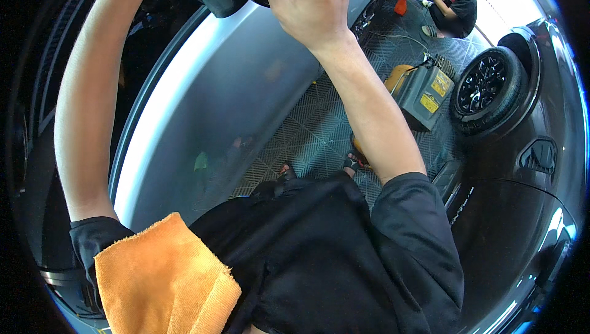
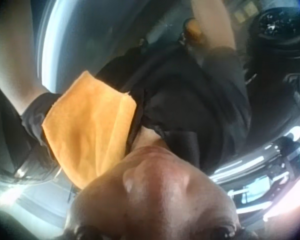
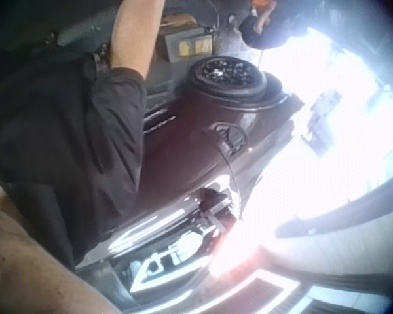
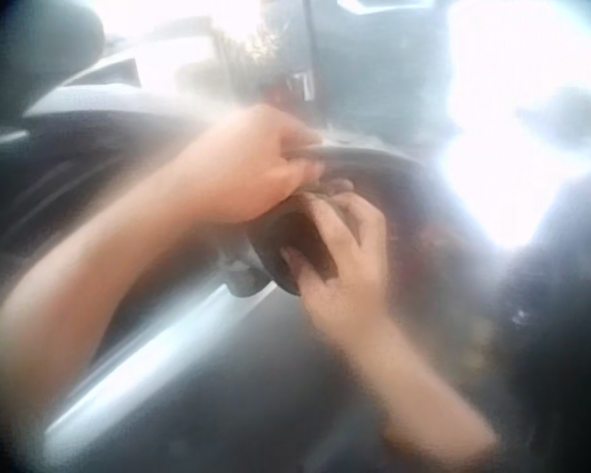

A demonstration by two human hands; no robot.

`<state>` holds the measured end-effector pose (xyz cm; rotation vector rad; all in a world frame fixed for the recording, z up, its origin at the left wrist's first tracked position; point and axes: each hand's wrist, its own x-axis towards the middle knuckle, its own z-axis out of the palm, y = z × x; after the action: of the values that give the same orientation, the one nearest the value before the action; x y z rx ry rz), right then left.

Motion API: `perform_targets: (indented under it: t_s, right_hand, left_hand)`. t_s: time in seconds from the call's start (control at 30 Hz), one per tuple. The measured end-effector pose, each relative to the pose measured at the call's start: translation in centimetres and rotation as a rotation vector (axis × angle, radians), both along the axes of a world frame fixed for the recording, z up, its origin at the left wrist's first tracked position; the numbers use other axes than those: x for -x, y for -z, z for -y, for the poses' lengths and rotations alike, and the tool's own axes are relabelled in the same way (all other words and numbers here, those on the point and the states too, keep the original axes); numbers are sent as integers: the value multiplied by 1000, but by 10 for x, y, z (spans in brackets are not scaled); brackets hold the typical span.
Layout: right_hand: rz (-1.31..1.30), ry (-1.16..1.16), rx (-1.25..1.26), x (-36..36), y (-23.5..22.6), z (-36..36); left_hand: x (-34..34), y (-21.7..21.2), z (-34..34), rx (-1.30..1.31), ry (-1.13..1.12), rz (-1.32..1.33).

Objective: The person uses a green sponge to wipe the surface of a car's side mirror. They hold the mirror with one hand and scrub the glass with the other, moving the sponge in circular and back-and-forth motions across the mirror surface.

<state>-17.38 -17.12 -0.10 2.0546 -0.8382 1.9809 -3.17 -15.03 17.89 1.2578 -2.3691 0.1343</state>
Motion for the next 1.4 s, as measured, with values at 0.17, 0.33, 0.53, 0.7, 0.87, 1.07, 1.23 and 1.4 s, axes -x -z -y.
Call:
perform_targets:
  t_s: [0.17, 0.33, 0.53, 0.7, 0.87, 1.07, 1.23, 1.4]
  right_hand:
    - [-151, 153, -88, 12, -11, -8]
    - [-15, 190, -178, 12, -15, -16]
    - [-101, 176, -270, 9, -17, -15]
    - [66, 53, -238, 0, -15, -13]
    - [22, 33, -268, -4, -8, -11]
    - [113, 35, -45, -17, -17, -1]
    - [22, 122, -165, -11, -20, -11]
    - [13, 147, -366, 0, -25, -17]
  left_hand:
    - [-3, 5, 10, 13, -25, 12]
    - [10, -7, 6, -115, -150, 21]
    - [45, -29, 7, -94, -194, 362]
    - [76, -27, 13, -156, -365, 429]
    - [68, -29, 22, -191, -193, 413]
    - [64, -28, 30, -127, -209, 453]
    - [60, -29, 31, -133, -137, 460]
    - [54, -30, 31, -184, -101, 401]
